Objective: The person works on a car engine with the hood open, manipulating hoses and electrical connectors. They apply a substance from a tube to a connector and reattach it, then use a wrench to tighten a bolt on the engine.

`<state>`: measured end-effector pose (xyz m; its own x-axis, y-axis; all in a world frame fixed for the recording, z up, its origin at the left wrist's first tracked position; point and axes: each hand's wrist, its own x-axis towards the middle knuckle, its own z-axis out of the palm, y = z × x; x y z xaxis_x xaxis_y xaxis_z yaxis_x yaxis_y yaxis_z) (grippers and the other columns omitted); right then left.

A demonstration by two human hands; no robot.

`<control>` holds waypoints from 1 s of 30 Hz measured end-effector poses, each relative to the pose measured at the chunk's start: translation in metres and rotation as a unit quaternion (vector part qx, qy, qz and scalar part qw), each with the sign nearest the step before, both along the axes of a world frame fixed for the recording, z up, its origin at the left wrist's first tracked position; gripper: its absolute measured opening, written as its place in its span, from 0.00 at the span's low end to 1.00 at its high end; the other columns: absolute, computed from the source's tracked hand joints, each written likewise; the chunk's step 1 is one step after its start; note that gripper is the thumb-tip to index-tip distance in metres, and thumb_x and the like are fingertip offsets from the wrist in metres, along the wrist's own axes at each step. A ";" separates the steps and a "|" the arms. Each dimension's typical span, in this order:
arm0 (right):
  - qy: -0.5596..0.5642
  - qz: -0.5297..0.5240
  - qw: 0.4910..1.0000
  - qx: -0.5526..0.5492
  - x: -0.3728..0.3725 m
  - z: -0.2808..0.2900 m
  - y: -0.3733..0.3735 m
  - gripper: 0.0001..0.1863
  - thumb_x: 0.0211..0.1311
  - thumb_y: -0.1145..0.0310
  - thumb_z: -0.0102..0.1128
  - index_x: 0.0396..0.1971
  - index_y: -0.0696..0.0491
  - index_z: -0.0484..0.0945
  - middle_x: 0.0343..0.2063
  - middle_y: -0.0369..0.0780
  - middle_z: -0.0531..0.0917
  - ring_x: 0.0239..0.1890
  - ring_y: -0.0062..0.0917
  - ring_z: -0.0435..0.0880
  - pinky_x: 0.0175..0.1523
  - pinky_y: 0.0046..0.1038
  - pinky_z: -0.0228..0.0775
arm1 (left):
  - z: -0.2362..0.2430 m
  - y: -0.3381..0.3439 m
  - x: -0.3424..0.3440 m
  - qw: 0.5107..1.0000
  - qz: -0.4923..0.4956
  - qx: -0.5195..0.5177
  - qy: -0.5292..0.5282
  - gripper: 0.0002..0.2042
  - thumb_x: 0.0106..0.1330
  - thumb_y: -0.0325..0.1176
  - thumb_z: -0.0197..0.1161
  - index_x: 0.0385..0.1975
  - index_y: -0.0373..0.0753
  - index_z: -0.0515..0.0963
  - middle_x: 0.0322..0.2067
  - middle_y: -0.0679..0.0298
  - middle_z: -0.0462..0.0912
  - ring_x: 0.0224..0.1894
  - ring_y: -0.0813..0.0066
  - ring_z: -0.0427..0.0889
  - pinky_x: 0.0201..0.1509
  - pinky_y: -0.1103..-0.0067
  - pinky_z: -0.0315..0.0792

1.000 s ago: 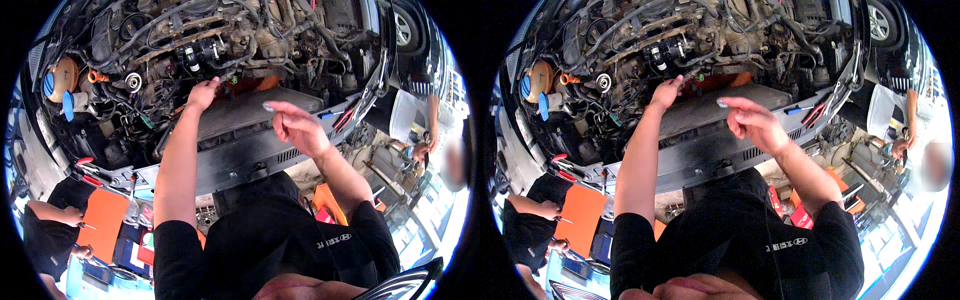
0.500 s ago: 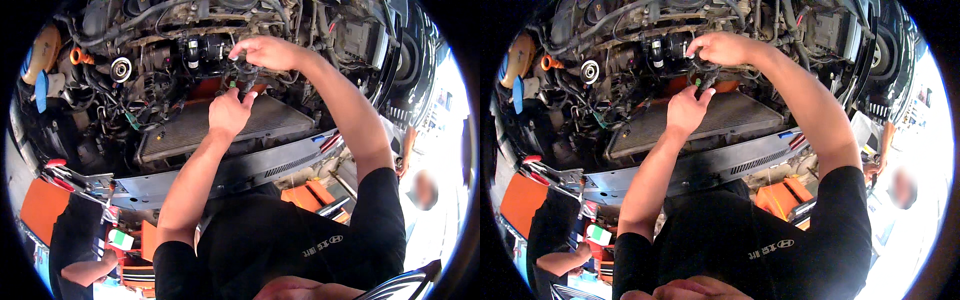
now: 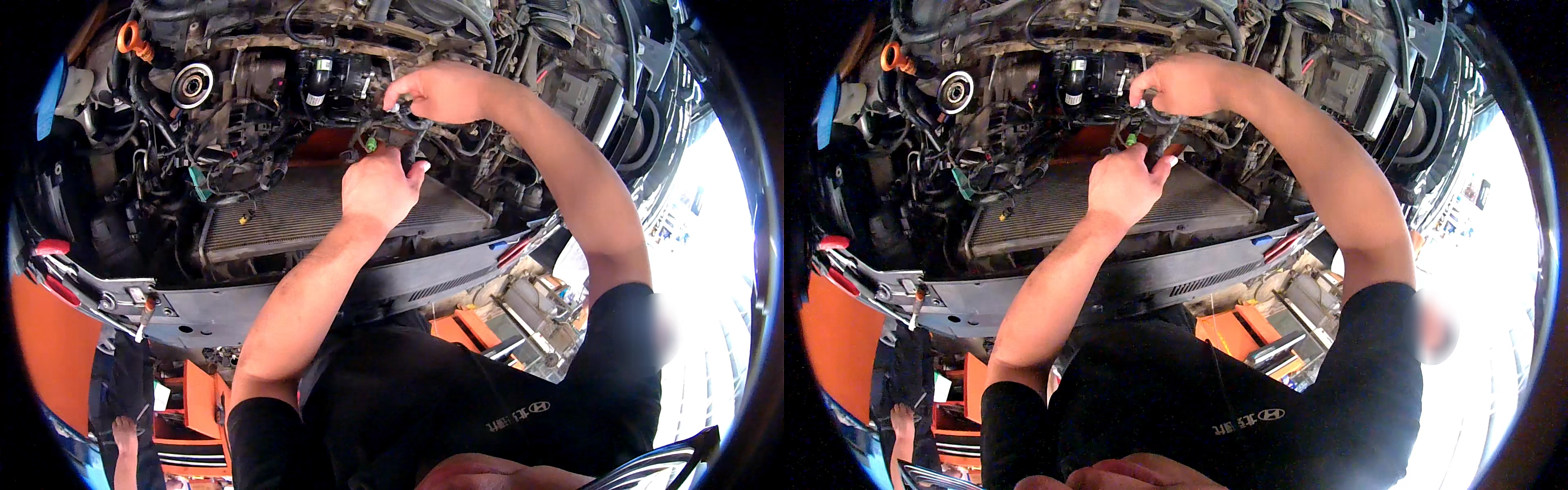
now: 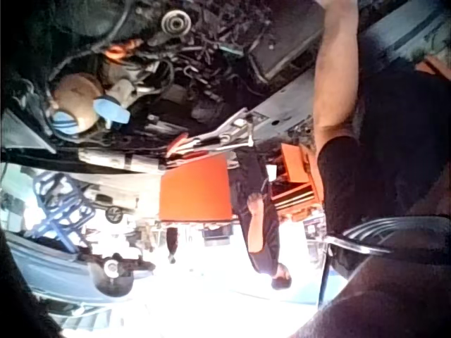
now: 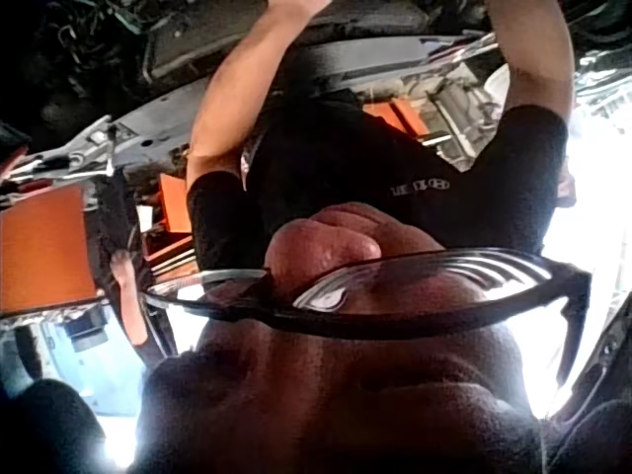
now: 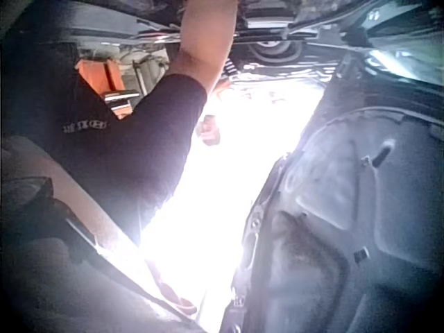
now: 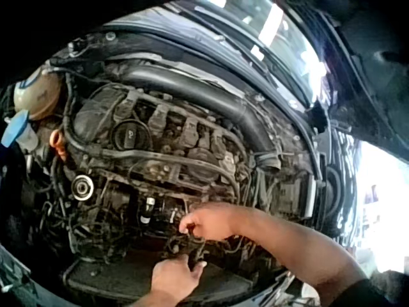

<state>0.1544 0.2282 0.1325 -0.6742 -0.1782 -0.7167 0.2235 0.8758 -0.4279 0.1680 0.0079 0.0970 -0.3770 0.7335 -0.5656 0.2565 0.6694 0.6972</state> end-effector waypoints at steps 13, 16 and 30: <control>0.115 0.142 0.978 0.103 0.021 0.011 0.000 0.29 0.60 0.72 0.61 0.61 0.32 0.81 0.35 0.42 0.86 0.43 0.42 0.86 0.48 0.47 0.78 | -0.003 0.000 -0.001 1.000 -0.007 -0.010 0.005 0.25 0.71 0.55 0.64 0.37 0.33 0.84 0.35 0.47 0.89 0.41 0.47 0.90 0.48 0.58 0.83; 0.108 0.133 0.979 0.110 0.028 0.016 0.005 0.32 0.61 0.73 0.60 0.65 0.30 0.80 0.36 0.41 0.86 0.44 0.41 0.86 0.48 0.45 0.78 | 0.000 0.001 -0.003 1.000 -0.005 -0.016 -0.006 0.25 0.71 0.55 0.64 0.38 0.33 0.83 0.34 0.46 0.89 0.40 0.46 0.90 0.48 0.58 0.83; -0.029 -0.376 0.908 -0.180 0.077 -0.017 0.009 0.28 0.66 0.79 0.53 0.66 0.52 0.79 0.21 0.27 0.71 0.25 0.12 0.67 0.32 0.19 0.62 | -0.004 -0.001 0.000 1.000 0.006 0.016 0.012 0.22 0.70 0.52 0.66 0.39 0.34 0.82 0.31 0.46 0.89 0.38 0.45 0.90 0.47 0.56 0.82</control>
<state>0.2317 0.2373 0.1154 -0.6648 0.0874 -0.7419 0.7324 0.2717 -0.6243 0.1685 0.0066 0.0933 -0.3993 0.7466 -0.5321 0.2645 0.6495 0.7129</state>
